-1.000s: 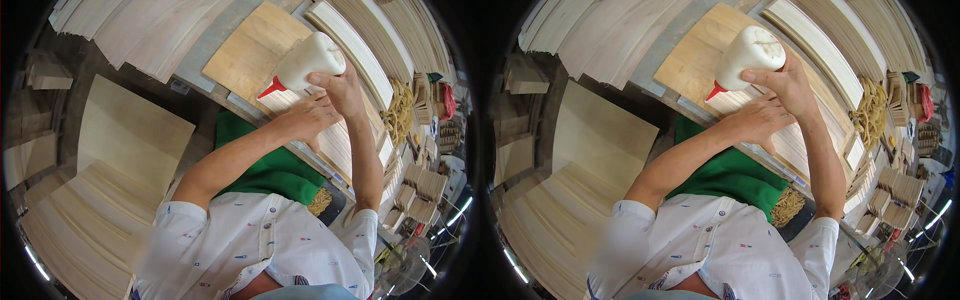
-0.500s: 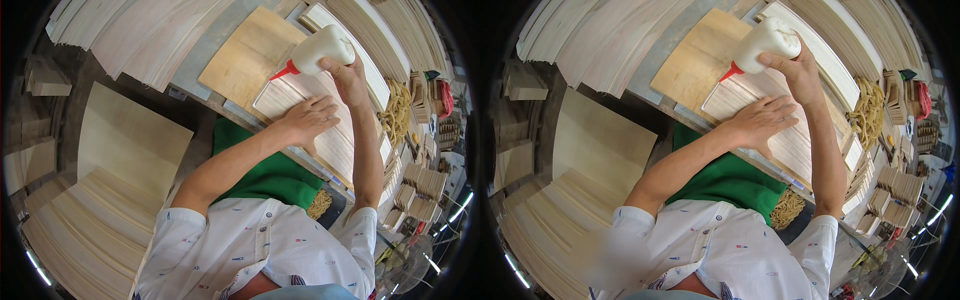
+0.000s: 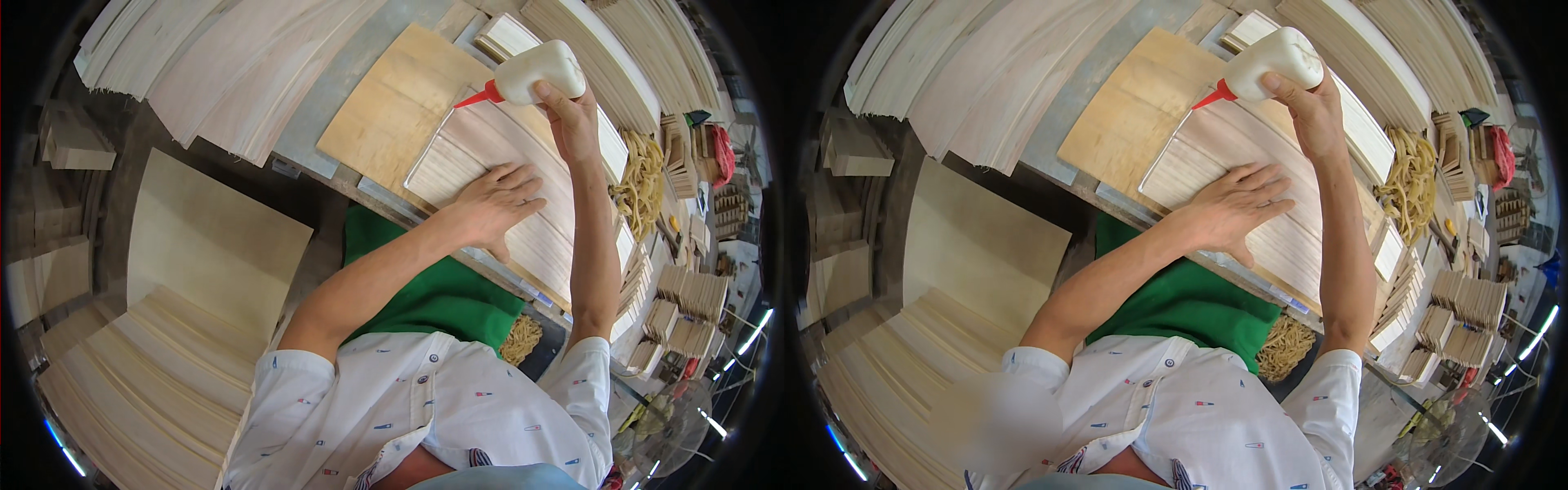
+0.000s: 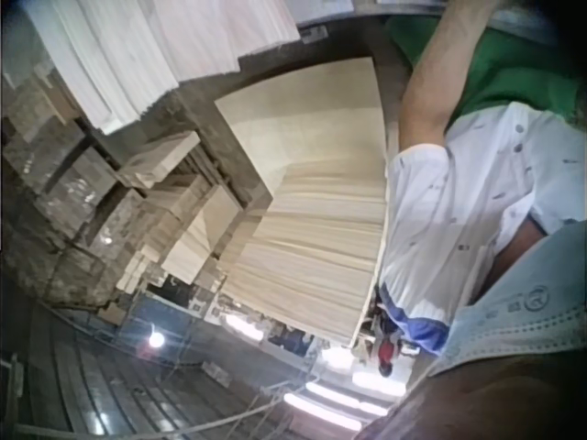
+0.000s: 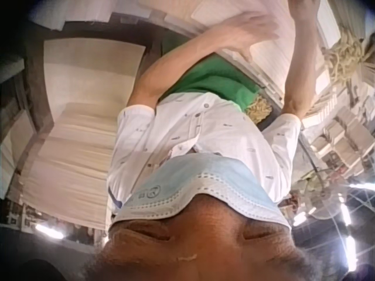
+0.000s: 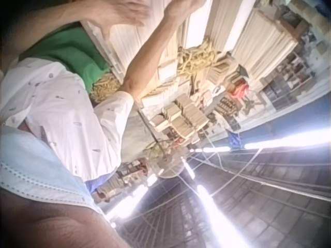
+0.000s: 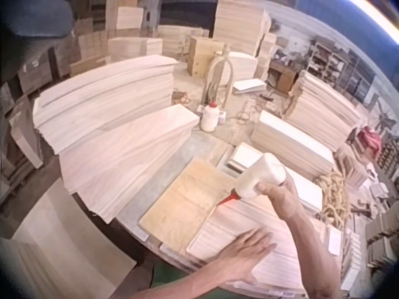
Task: Assembling wooden boxes by applying glue to the edges of wooden panels and fitting them into a rectangular frame.
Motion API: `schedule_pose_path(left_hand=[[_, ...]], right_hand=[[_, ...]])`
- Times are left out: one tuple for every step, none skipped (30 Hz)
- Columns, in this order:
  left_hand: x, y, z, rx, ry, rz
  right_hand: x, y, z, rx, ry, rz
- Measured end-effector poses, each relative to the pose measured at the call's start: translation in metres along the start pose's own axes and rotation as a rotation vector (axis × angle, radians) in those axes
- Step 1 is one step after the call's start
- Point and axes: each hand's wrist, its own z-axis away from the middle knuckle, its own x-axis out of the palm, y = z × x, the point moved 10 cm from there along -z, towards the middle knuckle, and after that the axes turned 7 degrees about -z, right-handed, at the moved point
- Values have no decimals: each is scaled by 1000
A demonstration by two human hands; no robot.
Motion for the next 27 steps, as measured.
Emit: schedule_pose_path(left_hand=[[-1, 0, 0, 0, 1, 2], [-2, 0, 0, -1, 3, 3], [-3, 0, 0, -2, 4, 6], [-3, 0, 0, -1, 7, 11], [-2, 0, 0, 0, 9, 16], [-2, 0, 0, 0, 12, 20], [-2, 0, 0, 1, 11, 18], [-2, 0, 0, 3, 11, 15], [-2, 0, 0, 5, 9, 13], [-3, 0, 0, 5, 1, 13], [-3, 1, -1, 7, -6, 14], [-3, 1, -1, 10, -14, 14], [-4, 1, -2, 10, -9, 27], [-3, 1, -2, 12, -6, 40], [-3, 2, -3, 20, -2, 58], [-2, 1, -4, 10, -7, 69], [-1, -1, -3, 4, -14, 81], [0, 0, -4, 11, -22, 100], [1, 0, -5, 13, -13, 89], [1, -3, -5, 15, -4, 81], [2, -1, -7, 30, 5, 78], [3, 0, -7, 31, -3, 80], [1, 1, -7, 28, -11, 80], [1, 2, -8, 24, -19, 79], [0, 3, -8, 19, -39, 84], [0, 4, -9, 12, -57, 88], [0, 4, -9, -2, -77, 80]], right_hand=[[-2, -1, -2, -5, 11, -2], [-4, -2, -3, -10, 11, -5], [-4, -2, -5, -14, 13, -8], [-5, -2, -6, -17, 14, -11], [-8, -2, -8, -24, 28, -13], [-11, -2, -10, -31, 40, -15], [-14, -2, -11, -38, 54, -17], [-16, -3, -13, -39, 65, -20], [-18, -4, -14, -39, 76, -23], [-20, -5, -14, -40, 89, -27], [-23, -8, -12, -59, 103, -22], [-26, -12, -9, -80, 120, -16], [-29, -16, -6, -101, 139, -11], [-36, -20, -2, -120, 153, -63], [-47, -27, 5, -139, 171, -110], [-58, -35, 12, -160, 193, -157], [-67, -45, 21, -202, 212, -178], [-79, -54, 32, -202, 247, -212], [-92, -65, 44, -203, 284, -237], [-105, -75, 58, -205, 323, -262], [-123, -86, 74, -210, 403, -215], [-141, -98, 88, -223, 442, -185], [-158, -109, 102, -235, 476, -158], [-173, -119, 115, -247, 509, -131], [-184, -130, 128, -265, 563, -129], [-193, -137, 138, -181, 555, -12], [-203, -141, 146, -98, 540, 91]])
